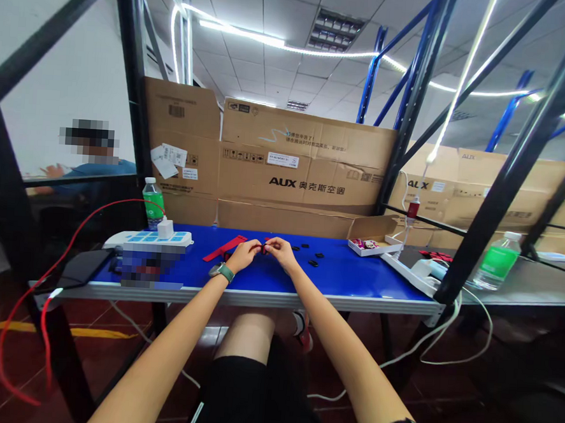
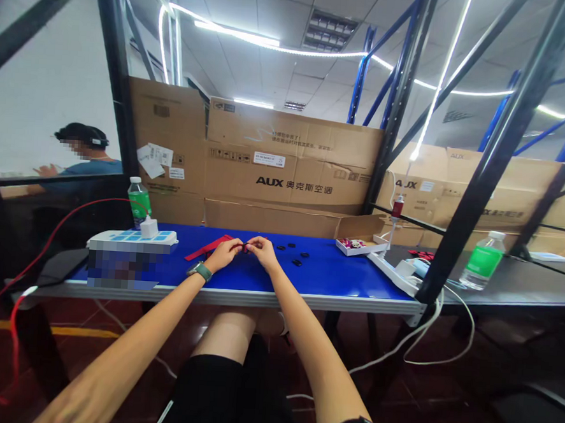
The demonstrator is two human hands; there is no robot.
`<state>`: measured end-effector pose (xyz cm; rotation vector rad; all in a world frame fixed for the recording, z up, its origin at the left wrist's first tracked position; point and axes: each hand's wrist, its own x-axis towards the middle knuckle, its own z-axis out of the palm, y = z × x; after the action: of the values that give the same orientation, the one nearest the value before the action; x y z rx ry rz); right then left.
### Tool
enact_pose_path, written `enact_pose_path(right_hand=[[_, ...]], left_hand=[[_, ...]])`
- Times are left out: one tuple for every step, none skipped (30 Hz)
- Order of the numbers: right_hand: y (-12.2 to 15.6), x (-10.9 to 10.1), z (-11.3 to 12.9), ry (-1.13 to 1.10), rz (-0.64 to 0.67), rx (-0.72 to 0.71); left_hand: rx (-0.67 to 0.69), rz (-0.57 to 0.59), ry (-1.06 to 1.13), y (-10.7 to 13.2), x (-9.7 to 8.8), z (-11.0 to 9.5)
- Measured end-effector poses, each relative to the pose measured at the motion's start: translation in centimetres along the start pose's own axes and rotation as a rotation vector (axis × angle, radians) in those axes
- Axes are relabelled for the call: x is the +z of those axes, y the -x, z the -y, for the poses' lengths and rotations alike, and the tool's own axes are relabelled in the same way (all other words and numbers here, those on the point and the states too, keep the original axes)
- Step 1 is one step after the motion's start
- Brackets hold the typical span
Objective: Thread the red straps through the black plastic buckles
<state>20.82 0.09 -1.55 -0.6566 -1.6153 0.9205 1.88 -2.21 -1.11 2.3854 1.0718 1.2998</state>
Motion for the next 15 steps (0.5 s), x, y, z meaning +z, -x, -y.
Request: enact_pose_path(right_hand=[[0.0, 0.0, 0.1, 0.009, -0.002, 0.011], [0.0, 0.1, 0.1, 0.025, -0.009, 0.023], [0.1, 0.1, 0.1, 0.051, -0.019, 0.036], [0.1, 0.2, 0.0, 0.083, -0.030, 0.048], [0.1, 0.2, -0.1, 0.122, -0.042, 0.055], [0.1, 0.2, -0.2, 0.168, -0.057, 0.053], [0.2, 0.2, -0.3, 0.221, -0.075, 0.041], [0.2, 0.1, -0.5, 0.274, -0.090, 0.021], [0.2, 0.1, -0.6, 0.318, -0.094, -0.002], [0.2, 0.0, -0.8, 0.352, -0.082, -0.024], [0.2, 0.0, -0.9, 0.373, -0.058, -0.040], [0.2, 0.0, -0.9, 0.384, -0.028, -0.044], [0.3, 0.0, -0.9, 0.392, -0.004, -0.039], [0.3, 0.0, -0.9, 0.403, 0.008, -0.035], [0.3, 0.0, -0.9, 0.420, 0.008, -0.031]], left_hand=[[-0.006, 0.010, -0.002, 0.0, 0.0, -0.1], [-0.010, 0.020, -0.002, 0.1, 0.0, -0.1], [-0.013, 0.028, 0.001, 0.1, 0.1, -0.1], [-0.016, 0.030, 0.006, 0.1, 0.2, -0.1], [-0.021, 0.028, 0.016, 0.1, 0.3, 0.0], [-0.025, 0.020, 0.030, 0.1, 0.4, 0.1], [-0.027, 0.011, 0.047, 0.1, 0.5, 0.2], [-0.028, 0.001, 0.063, 0.2, 0.6, 0.4], [-0.028, -0.004, 0.074, 0.2, 0.6, 0.4], [-0.026, -0.003, 0.080, 0.2, 0.7, 0.5], [-0.024, -0.001, 0.081, 0.2, 0.6, 0.5], [-0.024, -0.002, 0.078, 0.3, 0.6, 0.5], [-0.026, -0.003, 0.074, 0.3, 0.5, 0.4], [-0.029, -0.005, 0.072, 0.4, 0.4, 0.3], [-0.031, -0.002, 0.071, 0.4, 0.4, 0.1]])
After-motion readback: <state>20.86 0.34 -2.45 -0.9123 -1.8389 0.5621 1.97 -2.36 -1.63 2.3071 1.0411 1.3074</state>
